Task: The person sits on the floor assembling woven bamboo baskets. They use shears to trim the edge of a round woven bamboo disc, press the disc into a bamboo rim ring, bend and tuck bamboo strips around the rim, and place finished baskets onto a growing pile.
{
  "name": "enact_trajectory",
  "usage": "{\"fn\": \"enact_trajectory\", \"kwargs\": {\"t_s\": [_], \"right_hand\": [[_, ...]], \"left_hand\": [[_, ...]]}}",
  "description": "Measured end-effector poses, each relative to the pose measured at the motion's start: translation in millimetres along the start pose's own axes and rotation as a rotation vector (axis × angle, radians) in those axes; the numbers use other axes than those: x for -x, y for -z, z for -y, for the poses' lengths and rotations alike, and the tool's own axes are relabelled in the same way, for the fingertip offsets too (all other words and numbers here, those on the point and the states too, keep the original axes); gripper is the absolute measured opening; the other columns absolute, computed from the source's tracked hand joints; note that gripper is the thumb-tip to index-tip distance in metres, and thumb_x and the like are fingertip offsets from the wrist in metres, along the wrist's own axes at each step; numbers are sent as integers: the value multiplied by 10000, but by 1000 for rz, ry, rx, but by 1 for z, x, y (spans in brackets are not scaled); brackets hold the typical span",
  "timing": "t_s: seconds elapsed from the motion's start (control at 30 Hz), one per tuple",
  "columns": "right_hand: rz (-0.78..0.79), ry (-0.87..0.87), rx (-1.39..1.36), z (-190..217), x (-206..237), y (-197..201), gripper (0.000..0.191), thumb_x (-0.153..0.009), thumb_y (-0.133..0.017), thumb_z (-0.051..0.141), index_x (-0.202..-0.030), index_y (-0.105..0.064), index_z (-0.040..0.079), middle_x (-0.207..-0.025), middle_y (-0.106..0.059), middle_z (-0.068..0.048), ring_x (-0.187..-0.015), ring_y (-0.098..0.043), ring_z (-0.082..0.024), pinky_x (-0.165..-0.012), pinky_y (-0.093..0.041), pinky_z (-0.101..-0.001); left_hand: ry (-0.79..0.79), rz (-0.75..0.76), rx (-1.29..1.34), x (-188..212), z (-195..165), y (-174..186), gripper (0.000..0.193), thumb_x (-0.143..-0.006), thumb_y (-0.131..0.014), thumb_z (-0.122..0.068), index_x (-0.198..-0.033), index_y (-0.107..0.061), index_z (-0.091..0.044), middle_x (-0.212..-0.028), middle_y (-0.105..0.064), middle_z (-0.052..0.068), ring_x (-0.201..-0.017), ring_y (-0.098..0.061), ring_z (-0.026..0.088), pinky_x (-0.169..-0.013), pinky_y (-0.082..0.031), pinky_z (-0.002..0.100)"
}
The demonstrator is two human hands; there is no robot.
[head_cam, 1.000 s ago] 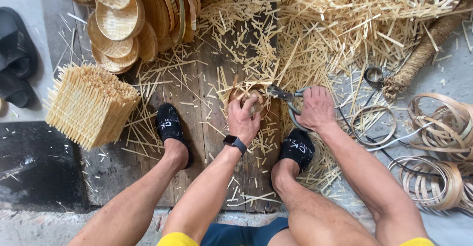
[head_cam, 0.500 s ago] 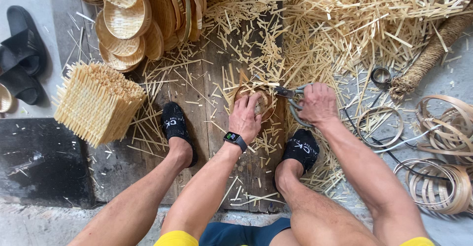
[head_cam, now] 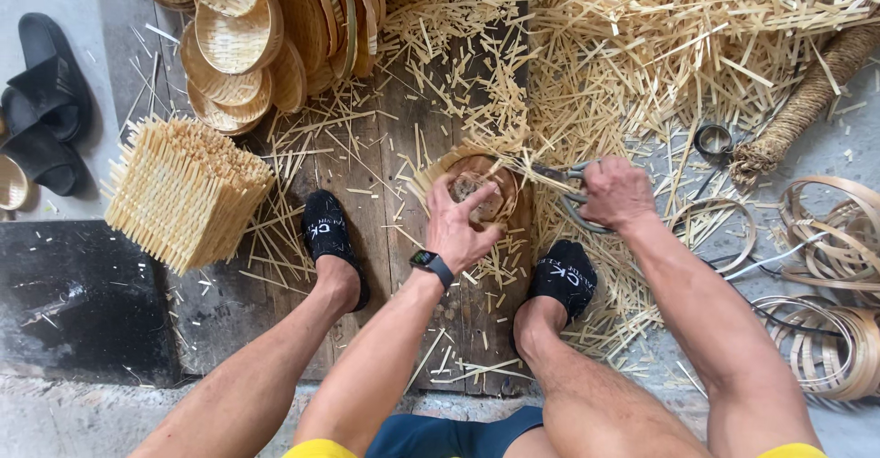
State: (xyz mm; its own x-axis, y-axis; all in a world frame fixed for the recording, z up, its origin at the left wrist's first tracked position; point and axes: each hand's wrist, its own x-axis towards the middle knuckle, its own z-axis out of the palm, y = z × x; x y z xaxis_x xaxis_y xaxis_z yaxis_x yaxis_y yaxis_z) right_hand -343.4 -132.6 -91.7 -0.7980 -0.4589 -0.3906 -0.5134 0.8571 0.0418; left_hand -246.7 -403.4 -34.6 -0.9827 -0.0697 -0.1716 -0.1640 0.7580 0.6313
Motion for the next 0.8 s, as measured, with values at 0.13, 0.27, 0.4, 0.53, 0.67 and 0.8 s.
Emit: {"fn": "enact_trajectory", "kwargs": {"t_s": [0.13,0.27,0.4,0.53,0.67,0.8], "right_hand": [[-212,53,-26,-3,3,-3,519,-721,-773,487,-883,-633,13,-793,-603,-135,-739,-611,-242,-680,-551,-367],[-232,21,-44,5,2,-13,383,-638,-781,325,-860,-628,53,-800,-612,-103,-758,-613,-229,-709,-560,-350],[-193,-3,-43,-3,9,-17,350,-704,-754,322,-880,-617,53,-835,-603,-103,-801,-614,-224,-690,-549,-339],[-330,58,-78,-4,12,-15,427,-659,-796,375,-831,-611,31,-785,-592,-117,-733,-597,-241,-664,-536,-357],[-514,85,-102,3,8,-16,470,-560,-778,398,-784,-591,28,-754,-572,-119,-702,-580,-251,-646,-539,-372],[-224,49,-3,-13,12,-27,188,-828,-650,264,-787,-576,96,-708,-538,-58,-633,-534,-164,-525,-480,-307]], "left_hand": [[-13,-68,1,2,-8,-12,508,-680,-887,-170,-1163,-781,-284,-1454,-415,249,-1356,-415,461,-1130,-433,538],[-96,-1,-50,-1,-3,-14,488,-651,-869,-130,-1117,-798,-256,-1456,-428,252,-1344,-407,483,-1124,-439,539],[-136,47,-37,-5,3,-10,450,-654,-854,-121,-1080,-810,-260,-1452,-451,234,-1343,-412,479,-1125,-433,539],[-119,124,-73,-8,0,-8,473,-675,-837,-118,-1112,-804,-298,-1518,-407,230,-1406,-381,457,-1160,-392,532],[-144,237,-79,-10,-1,-3,514,-645,-841,-113,-1124,-796,-295,-1550,-383,213,-1425,-341,454,-1184,-361,513],[-238,293,-75,-15,2,8,529,-625,-793,-69,-1104,-803,-293,-1558,-414,159,-1446,-348,412,-1214,-351,489]]}}
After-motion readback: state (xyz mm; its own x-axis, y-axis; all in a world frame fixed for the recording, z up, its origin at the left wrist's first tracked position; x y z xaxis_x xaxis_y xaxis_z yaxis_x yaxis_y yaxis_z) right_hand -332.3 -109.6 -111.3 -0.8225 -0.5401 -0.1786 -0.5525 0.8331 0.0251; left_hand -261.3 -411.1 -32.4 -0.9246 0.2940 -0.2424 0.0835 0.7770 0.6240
